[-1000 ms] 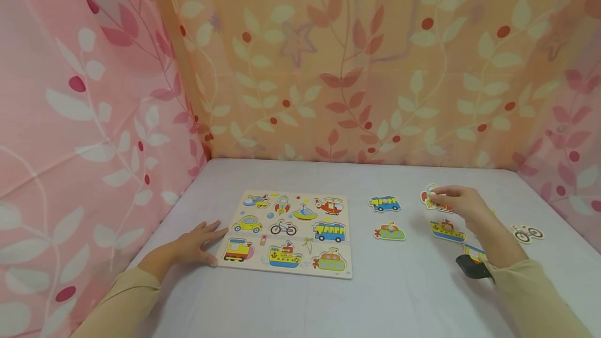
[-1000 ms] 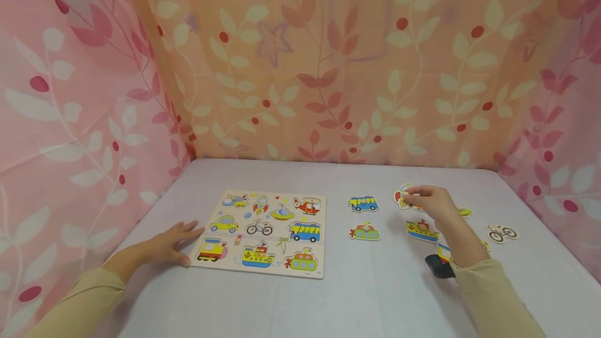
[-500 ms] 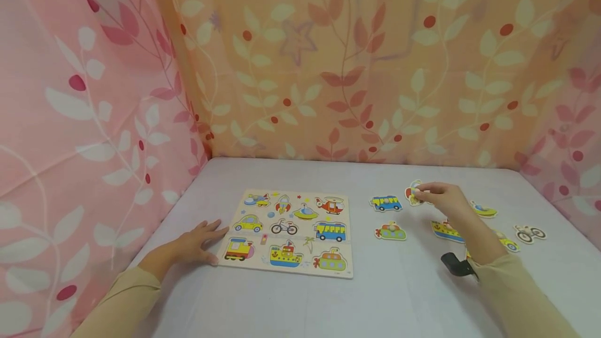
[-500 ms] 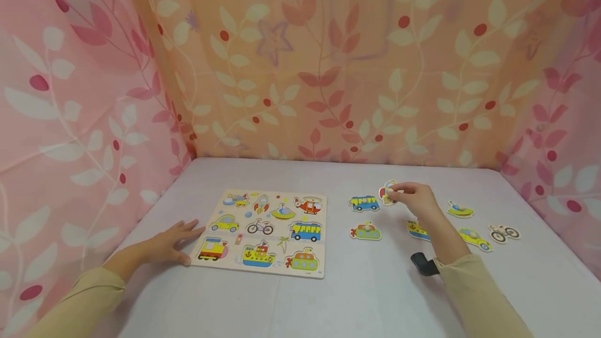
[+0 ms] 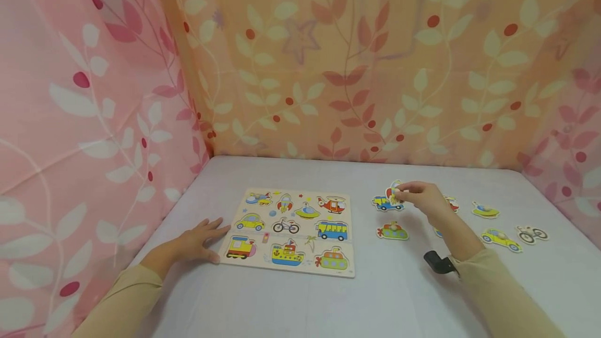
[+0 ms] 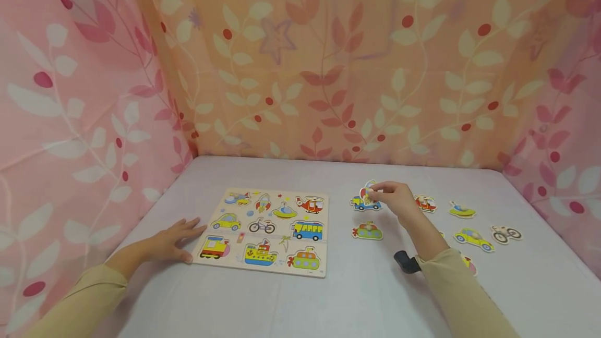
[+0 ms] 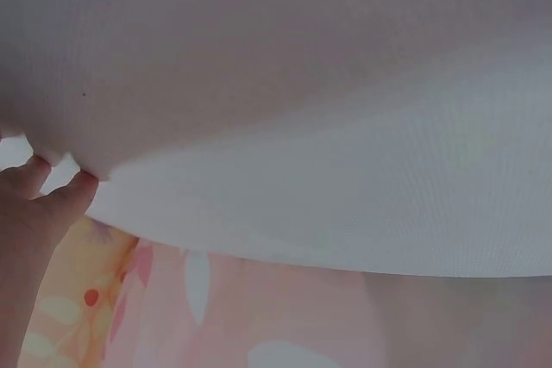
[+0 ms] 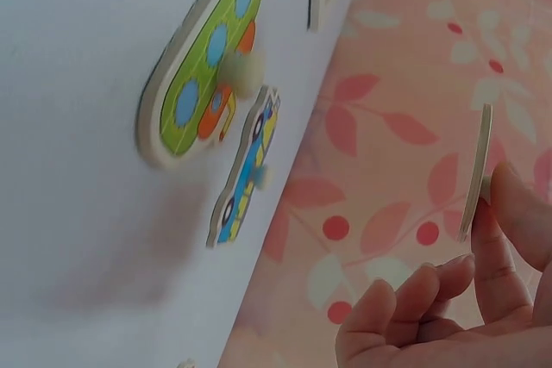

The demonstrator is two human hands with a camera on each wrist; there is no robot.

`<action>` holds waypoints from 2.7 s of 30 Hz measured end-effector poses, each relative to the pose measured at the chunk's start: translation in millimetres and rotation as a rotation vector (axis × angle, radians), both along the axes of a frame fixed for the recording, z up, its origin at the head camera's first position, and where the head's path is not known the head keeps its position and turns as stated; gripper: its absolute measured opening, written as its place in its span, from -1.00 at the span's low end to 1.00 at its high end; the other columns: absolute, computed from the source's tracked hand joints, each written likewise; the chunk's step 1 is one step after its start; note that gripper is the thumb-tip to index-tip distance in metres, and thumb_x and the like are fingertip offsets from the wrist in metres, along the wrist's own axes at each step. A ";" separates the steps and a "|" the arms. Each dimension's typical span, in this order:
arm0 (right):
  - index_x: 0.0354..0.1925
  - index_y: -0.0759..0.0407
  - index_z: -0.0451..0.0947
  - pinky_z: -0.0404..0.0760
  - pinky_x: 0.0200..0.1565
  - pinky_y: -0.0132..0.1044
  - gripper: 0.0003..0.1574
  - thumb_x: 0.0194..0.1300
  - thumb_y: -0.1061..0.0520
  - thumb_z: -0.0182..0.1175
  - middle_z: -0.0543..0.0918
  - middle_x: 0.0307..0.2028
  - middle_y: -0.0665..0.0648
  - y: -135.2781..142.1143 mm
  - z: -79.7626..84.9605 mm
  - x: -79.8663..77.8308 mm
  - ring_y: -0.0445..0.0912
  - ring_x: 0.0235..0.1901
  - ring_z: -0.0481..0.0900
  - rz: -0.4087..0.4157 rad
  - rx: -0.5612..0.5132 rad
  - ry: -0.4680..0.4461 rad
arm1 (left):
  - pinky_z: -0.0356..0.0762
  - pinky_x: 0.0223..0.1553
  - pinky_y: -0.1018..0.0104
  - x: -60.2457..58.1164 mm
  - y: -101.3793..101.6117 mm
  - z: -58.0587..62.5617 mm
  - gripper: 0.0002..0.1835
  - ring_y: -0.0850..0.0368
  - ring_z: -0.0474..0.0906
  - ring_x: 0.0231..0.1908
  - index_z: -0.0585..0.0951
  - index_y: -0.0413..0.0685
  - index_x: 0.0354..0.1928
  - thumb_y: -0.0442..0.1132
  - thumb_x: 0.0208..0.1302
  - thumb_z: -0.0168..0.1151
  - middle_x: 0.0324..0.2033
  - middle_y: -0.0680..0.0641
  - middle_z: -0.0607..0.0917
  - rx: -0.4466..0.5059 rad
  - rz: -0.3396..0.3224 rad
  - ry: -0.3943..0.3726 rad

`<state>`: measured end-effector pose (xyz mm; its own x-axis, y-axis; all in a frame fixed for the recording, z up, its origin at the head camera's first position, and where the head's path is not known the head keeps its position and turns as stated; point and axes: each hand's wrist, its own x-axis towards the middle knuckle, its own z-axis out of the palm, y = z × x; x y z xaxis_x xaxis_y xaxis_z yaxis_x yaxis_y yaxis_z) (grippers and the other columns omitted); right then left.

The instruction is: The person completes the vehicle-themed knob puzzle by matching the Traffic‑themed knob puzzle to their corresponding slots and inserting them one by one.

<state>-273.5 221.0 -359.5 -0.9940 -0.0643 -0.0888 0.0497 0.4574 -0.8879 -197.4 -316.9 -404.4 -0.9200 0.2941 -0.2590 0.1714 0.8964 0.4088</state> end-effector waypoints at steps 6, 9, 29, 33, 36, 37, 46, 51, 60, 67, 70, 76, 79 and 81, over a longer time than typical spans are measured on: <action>0.12 0.31 0.50 0.31 0.20 0.20 -0.42 0.33 -0.07 0.25 0.60 -0.08 0.21 -18.7 -2.2 -4.5 0.19 0.12 0.34 -0.006 -0.005 -0.037 | -0.20 0.18 -0.57 -0.7 -0.4 -1.5 -0.04 -0.48 -0.20 0.40 0.32 -0.04 0.42 0.04 -0.05 0.50 0.45 -0.31 0.11 -0.008 0.005 0.008; 0.10 0.30 0.52 0.34 0.17 0.19 -0.45 0.32 -0.06 0.27 0.62 -0.09 0.21 -28.0 -2.8 -5.2 0.17 0.09 0.39 0.007 -0.015 -0.035 | -0.21 0.18 -0.57 -0.9 -1.3 -3.5 -0.04 -0.48 -0.19 0.40 0.32 -0.04 0.42 0.05 -0.05 0.50 0.45 -0.31 0.11 -0.004 0.002 0.014; -0.02 0.26 0.61 0.34 -0.12 -0.12 -0.62 0.29 0.04 0.31 0.55 -0.26 0.12 -76.8 -9.8 -10.9 0.06 -0.05 0.32 0.029 -0.066 -0.017 | -0.18 0.18 -0.57 -4.5 -4.0 -8.3 -0.05 -0.46 -0.22 0.41 0.30 0.02 0.43 0.06 -0.03 0.48 0.46 -0.27 0.10 -0.010 0.024 -0.013; -0.01 0.25 0.61 0.38 0.01 -0.02 -0.63 0.30 0.05 0.29 0.57 -0.26 0.12 -85.4 -10.8 -12.6 0.07 -0.01 0.32 0.025 -0.082 -0.024 | -0.15 0.18 -0.57 -5.0 -3.9 -9.2 -0.05 -0.46 -0.22 0.41 0.30 0.02 0.44 0.06 -0.02 0.48 0.46 -0.27 0.10 -0.014 0.024 -0.014; 0.00 0.24 0.60 0.38 0.13 0.06 -0.63 0.31 0.06 0.29 0.61 -0.25 0.12 -92.3 -11.4 -13.8 0.08 -0.01 0.37 0.029 -0.097 -0.036 | -0.13 0.16 -0.58 -4.8 -3.3 -9.3 -0.06 -0.47 -0.21 0.40 0.31 0.02 0.43 0.05 -0.02 0.48 0.46 -0.27 0.11 -0.017 0.023 -0.010; 0.01 0.24 0.59 0.37 0.14 0.08 -0.63 0.31 0.06 0.28 0.60 -0.24 0.13 -94.8 -11.5 -14.2 0.09 -0.01 0.37 0.033 -0.103 -0.041 | -0.13 0.17 -0.57 -4.7 -3.1 -9.4 -0.06 -0.46 -0.21 0.41 0.31 0.03 0.43 0.06 -0.02 0.48 0.46 -0.26 0.11 -0.018 0.028 -0.011; 0.01 0.21 0.59 0.37 0.19 0.12 -0.63 0.29 0.06 0.31 0.64 -0.10 0.20 -120.2 -11.4 -16.7 0.10 0.07 0.39 0.028 -0.116 -0.102 | -0.11 0.17 -0.57 -4.7 -3.3 -10.0 -0.05 -0.46 -0.20 0.41 0.31 0.05 0.43 0.06 -0.03 0.48 0.46 -0.26 0.11 -0.027 0.029 -0.009; -0.01 0.22 0.60 0.36 0.21 0.15 -0.65 0.29 0.08 0.31 0.61 -0.04 0.22 -133.8 -15.0 -17.1 0.12 0.07 0.39 0.049 -0.133 -0.099 | -0.09 0.16 -0.57 -4.3 -3.0 -9.0 -0.05 -0.48 -0.18 0.40 0.32 0.02 0.43 0.06 -0.04 0.48 0.45 -0.28 0.13 -0.024 0.019 0.002; -0.03 0.21 0.61 0.36 0.22 0.07 -0.71 0.29 0.15 0.30 0.52 0.02 0.23 -155.9 -19.3 -19.6 0.12 0.10 0.33 0.032 -0.207 -0.159 | -0.12 0.19 -0.55 -5.1 -3.2 -11.7 -0.04 -0.44 -0.20 0.41 0.30 0.05 0.44 0.08 -0.03 0.48 0.46 -0.25 0.11 -0.029 0.028 -0.012; -0.08 0.18 0.63 0.40 0.13 0.00 -0.75 0.26 0.18 0.33 0.59 -0.15 0.17 -171.5 -27.2 -23.7 0.09 0.03 0.39 0.008 -0.283 -0.215 | -0.16 0.17 -0.58 -4.2 -2.5 -9.4 -0.05 -0.47 -0.20 0.40 0.30 0.01 0.44 0.06 -0.02 0.48 0.45 -0.28 0.11 -0.018 0.022 -0.008; -0.12 0.23 0.65 0.39 0.08 -0.01 -0.78 0.25 0.21 0.33 0.61 -0.26 0.15 -176.8 -28.3 -23.0 0.10 0.01 0.43 0.041 -0.276 -0.167 | -0.14 0.17 -0.57 -3.7 -2.4 -9.1 -0.05 -0.47 -0.20 0.40 0.30 0.01 0.43 0.06 -0.03 0.48 0.45 -0.28 0.11 -0.013 0.022 -0.008; -0.11 0.22 0.64 0.42 0.11 0.01 -0.78 0.27 0.19 0.31 0.68 -0.33 0.12 -186.9 -29.8 -22.8 0.10 0.00 0.49 0.058 -0.213 -0.152 | -0.14 0.19 -0.56 -4.8 -3.2 -10.2 -0.04 -0.45 -0.21 0.41 0.30 0.03 0.44 0.07 -0.03 0.48 0.46 -0.26 0.10 -0.019 0.026 -0.009; -0.11 0.25 0.63 0.46 -0.05 -0.14 -0.77 0.27 0.21 0.31 0.68 -0.31 0.16 -191.6 -33.0 -24.6 0.04 -0.12 0.51 0.051 -0.218 -0.157 | -0.15 0.19 -0.56 -5.5 -2.6 -9.9 -0.03 -0.46 -0.21 0.41 0.30 0.03 0.44 0.08 -0.04 0.48 0.46 -0.27 0.11 -0.020 0.023 -0.009; -0.12 0.30 0.62 0.49 -0.16 -0.22 -0.78 0.26 0.25 0.31 0.67 -0.30 0.20 -195.1 -36.7 -26.2 0.01 -0.21 0.53 0.058 -0.247 -0.153 | -0.16 0.19 -0.55 -5.2 -2.1 -9.5 -0.04 -0.45 -0.20 0.41 0.30 0.03 0.44 0.08 -0.04 0.48 0.46 -0.27 0.11 -0.020 0.027 -0.011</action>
<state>-299.7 25.9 -396.2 -0.9642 -0.1588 -0.2122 0.1720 0.2343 -0.9568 -202.6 -319.1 -413.9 -0.9244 0.2642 -0.2750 0.1430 0.9087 0.3923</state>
